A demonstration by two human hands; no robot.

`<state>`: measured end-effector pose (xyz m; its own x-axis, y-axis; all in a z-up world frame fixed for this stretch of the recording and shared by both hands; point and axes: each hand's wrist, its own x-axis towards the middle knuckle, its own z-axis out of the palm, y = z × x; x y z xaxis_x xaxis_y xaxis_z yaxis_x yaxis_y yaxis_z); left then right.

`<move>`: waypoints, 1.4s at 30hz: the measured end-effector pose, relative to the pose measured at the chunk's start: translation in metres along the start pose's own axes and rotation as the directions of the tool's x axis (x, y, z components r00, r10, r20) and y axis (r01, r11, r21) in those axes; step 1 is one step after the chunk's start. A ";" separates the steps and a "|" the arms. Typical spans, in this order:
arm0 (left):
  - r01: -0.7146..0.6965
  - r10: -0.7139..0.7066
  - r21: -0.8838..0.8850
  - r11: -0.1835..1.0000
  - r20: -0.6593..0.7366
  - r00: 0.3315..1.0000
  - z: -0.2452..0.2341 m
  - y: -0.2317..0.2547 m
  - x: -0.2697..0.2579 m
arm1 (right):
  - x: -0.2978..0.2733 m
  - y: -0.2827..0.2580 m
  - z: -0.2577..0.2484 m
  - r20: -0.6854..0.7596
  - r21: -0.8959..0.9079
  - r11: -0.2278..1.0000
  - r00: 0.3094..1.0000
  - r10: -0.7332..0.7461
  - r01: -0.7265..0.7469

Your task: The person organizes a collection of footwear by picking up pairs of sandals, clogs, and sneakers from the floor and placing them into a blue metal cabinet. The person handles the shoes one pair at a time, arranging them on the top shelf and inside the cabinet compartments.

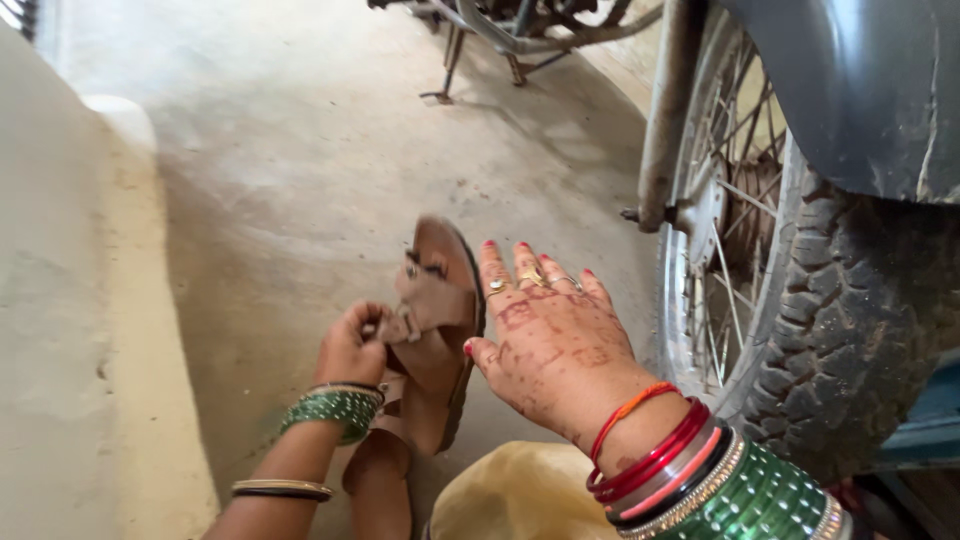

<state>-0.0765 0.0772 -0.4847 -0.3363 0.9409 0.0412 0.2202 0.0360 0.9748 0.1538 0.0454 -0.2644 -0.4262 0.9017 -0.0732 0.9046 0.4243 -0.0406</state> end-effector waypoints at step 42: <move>0.467 -0.640 0.803 0.371 -0.143 0.755 -0.010 -0.212 -0.039 | -0.014 0.002 -0.024 -0.062 0.186 0.976 0.990 0.127 -0.114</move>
<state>-0.1186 0.0293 -0.6908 -0.5259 0.6388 -0.5616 0.6596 0.7231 0.2049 0.1616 0.0352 -0.2399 -0.3065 0.9517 -0.0161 0.9303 0.2959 -0.2166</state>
